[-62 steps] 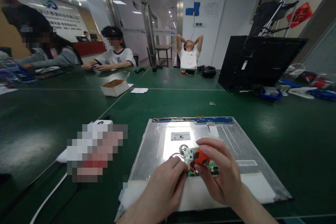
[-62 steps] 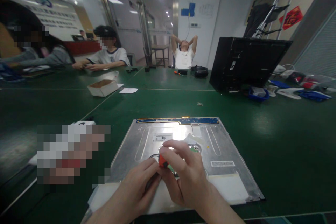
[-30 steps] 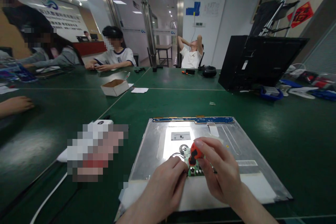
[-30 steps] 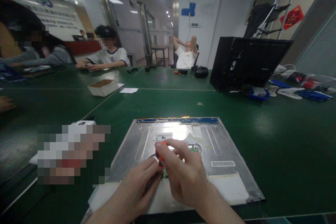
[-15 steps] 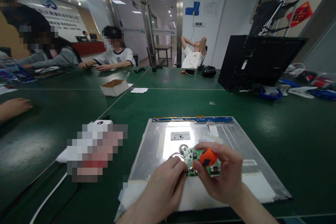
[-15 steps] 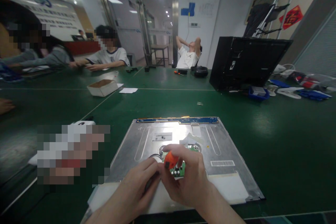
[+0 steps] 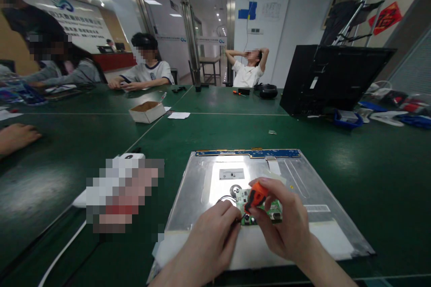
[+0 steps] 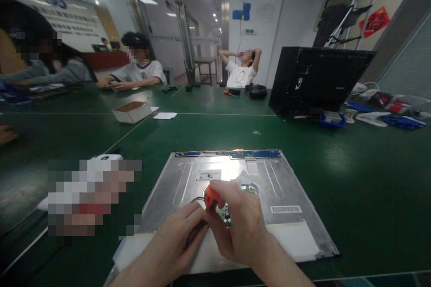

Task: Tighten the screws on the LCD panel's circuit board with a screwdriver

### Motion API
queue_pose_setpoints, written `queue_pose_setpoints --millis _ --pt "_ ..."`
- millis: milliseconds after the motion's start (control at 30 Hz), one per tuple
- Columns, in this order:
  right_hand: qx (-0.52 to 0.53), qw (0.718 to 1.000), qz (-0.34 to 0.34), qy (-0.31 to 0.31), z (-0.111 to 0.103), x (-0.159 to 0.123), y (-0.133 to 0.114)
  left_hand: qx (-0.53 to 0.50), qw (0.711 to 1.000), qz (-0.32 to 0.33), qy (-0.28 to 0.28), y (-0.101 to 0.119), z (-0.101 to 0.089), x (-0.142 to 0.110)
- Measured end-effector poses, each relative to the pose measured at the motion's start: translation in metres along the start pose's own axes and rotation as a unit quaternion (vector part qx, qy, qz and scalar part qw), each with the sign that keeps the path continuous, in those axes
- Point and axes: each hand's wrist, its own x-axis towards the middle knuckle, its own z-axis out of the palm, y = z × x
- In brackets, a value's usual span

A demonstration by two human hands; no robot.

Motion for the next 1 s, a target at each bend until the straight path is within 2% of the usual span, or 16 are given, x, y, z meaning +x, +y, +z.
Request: queue_pose_setpoints --millis 167,333,633,767,867,1000 --pt "0.022 0.998 0.027 0.047 0.004 -0.004 0.001 0.003 1.0 0.0 -0.002 0.001 -0.001 0.001" --pt "0.034 0.999 -0.017 0.023 0.001 0.003 0.002 -0.006 1.0 -0.004 -0.013 0.002 -0.002 0.001" --pt "-0.008 1.0 0.004 0.001 -0.003 0.003 -0.001 -0.005 1.0 -0.001 -0.006 0.002 -0.002 0.002" --pt "0.024 0.999 -0.002 0.032 0.001 -0.001 0.0 0.0 1.0 -0.002 -0.004 0.001 -0.001 0.0" --pt "0.052 0.996 0.018 0.063 0.005 -0.009 0.002 0.007 1.0 -0.004 -0.005 0.0 0.001 0.0" --pt "0.061 0.995 0.032 0.07 0.008 -0.016 0.004 0.008 1.0 0.001 -0.002 -0.001 0.001 0.001"
